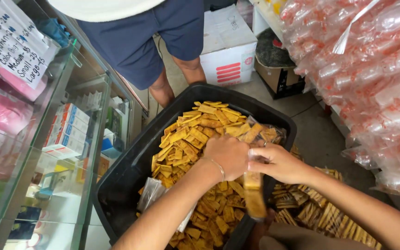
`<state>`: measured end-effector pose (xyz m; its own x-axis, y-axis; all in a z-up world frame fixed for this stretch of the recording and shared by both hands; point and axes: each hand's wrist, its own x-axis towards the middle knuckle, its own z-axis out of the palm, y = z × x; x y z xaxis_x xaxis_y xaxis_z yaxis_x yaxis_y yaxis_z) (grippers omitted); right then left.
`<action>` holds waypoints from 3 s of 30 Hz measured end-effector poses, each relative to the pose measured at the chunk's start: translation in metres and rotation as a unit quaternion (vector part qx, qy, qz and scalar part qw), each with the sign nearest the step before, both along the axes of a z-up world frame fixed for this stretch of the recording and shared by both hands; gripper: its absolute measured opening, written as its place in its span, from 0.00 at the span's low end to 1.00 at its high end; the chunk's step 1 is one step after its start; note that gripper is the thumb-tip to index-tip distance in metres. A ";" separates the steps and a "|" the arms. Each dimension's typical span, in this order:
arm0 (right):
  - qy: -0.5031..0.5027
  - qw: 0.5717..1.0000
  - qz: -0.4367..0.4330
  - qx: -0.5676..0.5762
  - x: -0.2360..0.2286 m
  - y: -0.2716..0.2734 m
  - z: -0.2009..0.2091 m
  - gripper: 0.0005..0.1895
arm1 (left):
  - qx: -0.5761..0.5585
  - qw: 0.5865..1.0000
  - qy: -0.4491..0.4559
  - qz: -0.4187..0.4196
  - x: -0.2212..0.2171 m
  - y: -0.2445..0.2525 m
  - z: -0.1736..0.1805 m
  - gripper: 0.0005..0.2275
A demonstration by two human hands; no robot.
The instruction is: Bagging snacks from a large bin into small plastic bags
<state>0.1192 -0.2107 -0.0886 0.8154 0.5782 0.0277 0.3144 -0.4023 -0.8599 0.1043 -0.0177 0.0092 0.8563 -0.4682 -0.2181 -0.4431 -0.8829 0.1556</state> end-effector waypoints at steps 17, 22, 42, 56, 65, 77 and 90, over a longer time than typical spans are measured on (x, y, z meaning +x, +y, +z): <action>-0.302 0.905 -0.288 0.081 -0.013 0.026 0.008 0.16 | -0.348 0.900 0.145 0.218 0.029 -0.010 -0.015 0.20; -0.391 0.863 -0.300 0.111 -0.003 0.027 -0.028 0.16 | -0.348 0.898 0.134 0.232 0.025 -0.014 -0.007 0.18; -0.021 0.983 -0.142 -0.116 0.001 -0.007 0.079 0.08 | -0.258 0.772 -0.525 -0.247 -0.025 0.026 -0.025 0.14; 0.147 0.983 -0.020 -0.104 -0.027 0.002 0.084 0.06 | -0.206 0.772 -0.530 -0.283 -0.046 0.012 -0.025 0.12; 0.210 0.976 -0.011 -0.058 -0.031 -0.011 0.034 0.06 | -0.183 0.770 -0.516 -0.327 -0.059 0.014 -0.059 0.17; 0.126 0.986 0.019 -0.110 -0.029 -0.018 0.019 0.04 | -0.144 0.779 -0.486 -0.369 -0.039 0.021 -0.069 0.06; -0.644 0.665 0.148 -0.347 0.002 0.002 -0.004 0.09 | -0.176 0.945 -0.129 -0.243 0.009 0.026 -0.091 0.04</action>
